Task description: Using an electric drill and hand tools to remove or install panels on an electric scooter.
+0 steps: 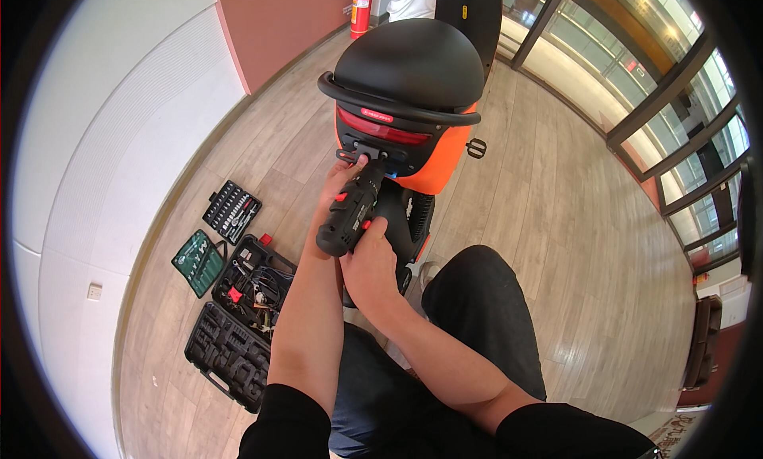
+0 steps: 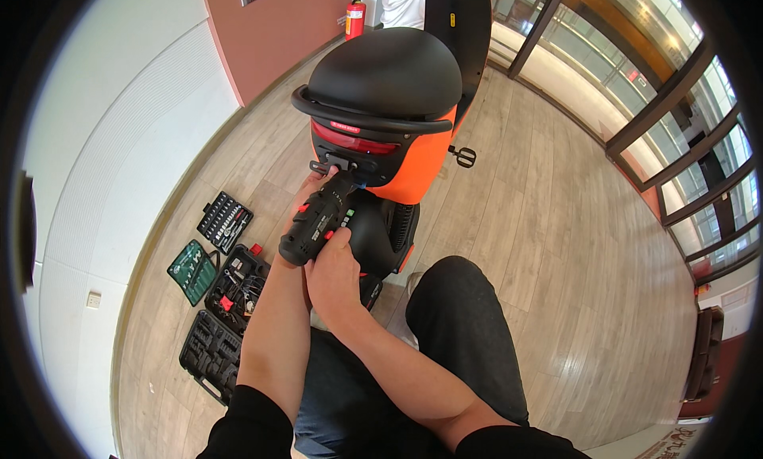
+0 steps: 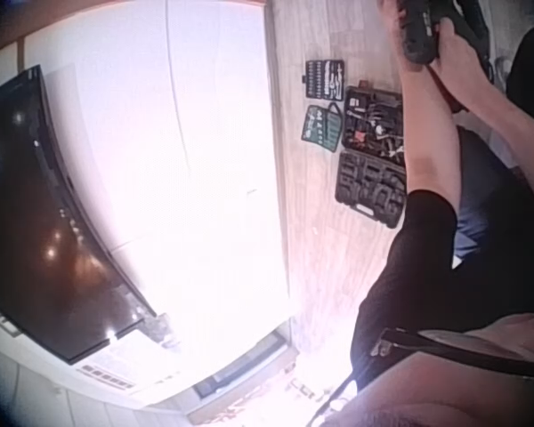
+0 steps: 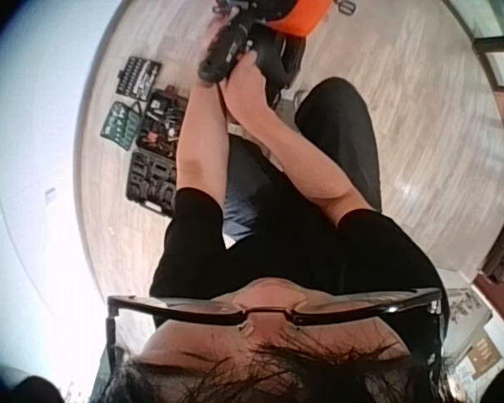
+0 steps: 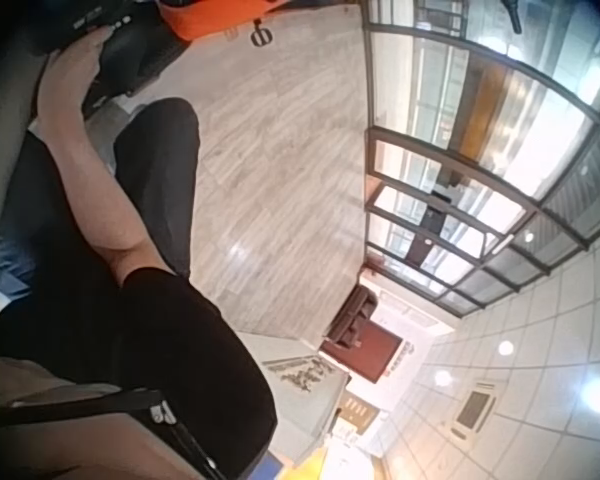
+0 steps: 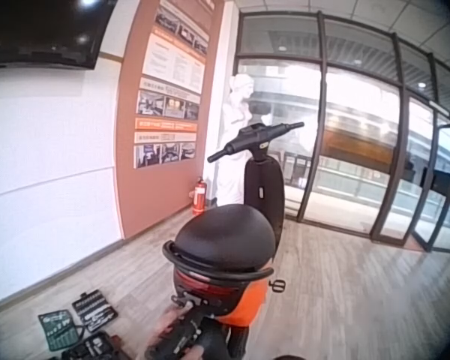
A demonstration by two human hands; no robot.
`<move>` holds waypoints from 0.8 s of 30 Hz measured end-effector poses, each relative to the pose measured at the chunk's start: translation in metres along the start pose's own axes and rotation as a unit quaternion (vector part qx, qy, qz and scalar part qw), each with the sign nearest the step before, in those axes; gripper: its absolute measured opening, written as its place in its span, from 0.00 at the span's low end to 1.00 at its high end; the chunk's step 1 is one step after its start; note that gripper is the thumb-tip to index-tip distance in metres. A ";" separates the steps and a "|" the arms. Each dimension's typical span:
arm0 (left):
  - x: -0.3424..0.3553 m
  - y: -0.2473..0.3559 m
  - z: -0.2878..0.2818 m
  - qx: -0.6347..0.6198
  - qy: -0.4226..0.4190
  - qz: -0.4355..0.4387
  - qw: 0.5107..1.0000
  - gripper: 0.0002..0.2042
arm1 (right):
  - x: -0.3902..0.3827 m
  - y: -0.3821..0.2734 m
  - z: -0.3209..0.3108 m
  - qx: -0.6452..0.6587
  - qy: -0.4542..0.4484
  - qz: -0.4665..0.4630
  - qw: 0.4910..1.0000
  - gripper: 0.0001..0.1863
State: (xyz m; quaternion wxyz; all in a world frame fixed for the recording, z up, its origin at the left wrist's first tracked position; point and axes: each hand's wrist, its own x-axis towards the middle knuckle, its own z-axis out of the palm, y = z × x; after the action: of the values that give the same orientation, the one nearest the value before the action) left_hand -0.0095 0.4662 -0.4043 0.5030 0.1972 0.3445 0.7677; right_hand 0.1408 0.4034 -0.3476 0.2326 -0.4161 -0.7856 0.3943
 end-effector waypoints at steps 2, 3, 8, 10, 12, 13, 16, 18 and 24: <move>0.001 -0.001 -0.001 0.003 -0.001 0.000 1.000 0.11 | 0.000 -0.001 -0.001 0.003 0.000 0.001 1.000 0.22; 0.001 -0.002 -0.002 0.004 -0.001 0.000 1.000 0.11 | -0.001 -0.001 -0.003 0.004 -0.002 0.007 1.000 0.22; 0.005 -0.003 -0.008 0.030 -0.009 -0.017 0.999 0.13 | -0.004 -0.003 -0.014 0.012 0.002 0.019 1.000 0.25; 0.009 -0.005 -0.014 0.060 0.006 -0.018 0.998 0.14 | -0.007 -0.006 -0.023 0.051 -0.010 0.039 0.998 0.27; 0.018 -0.009 -0.028 0.092 0.022 -0.018 0.995 0.14 | -0.016 -0.008 -0.030 0.048 -0.022 0.023 0.998 0.28; 0.022 -0.011 -0.038 0.088 0.019 -0.017 0.996 0.15 | -0.023 -0.010 -0.033 0.045 -0.035 0.008 0.998 0.29; 0.020 -0.010 -0.046 0.072 0.019 -0.020 0.997 0.16 | -0.040 -0.008 -0.041 0.051 -0.081 0.008 0.995 0.32; 0.016 -0.007 -0.025 0.058 0.019 -0.024 0.998 0.16 | -0.047 0.000 -0.062 0.062 -0.094 0.017 0.994 0.34; -0.020 0.008 0.047 0.643 0.195 0.361 0.646 0.14 | -0.061 0.052 -0.135 0.083 -0.125 -0.019 0.988 0.38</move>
State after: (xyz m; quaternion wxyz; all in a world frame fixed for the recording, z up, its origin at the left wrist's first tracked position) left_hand 0.0246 0.4621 -0.3655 -0.1464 0.4260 0.7432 0.4948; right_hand 0.2919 0.4274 -0.3138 0.1736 -0.3279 -0.7809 0.5026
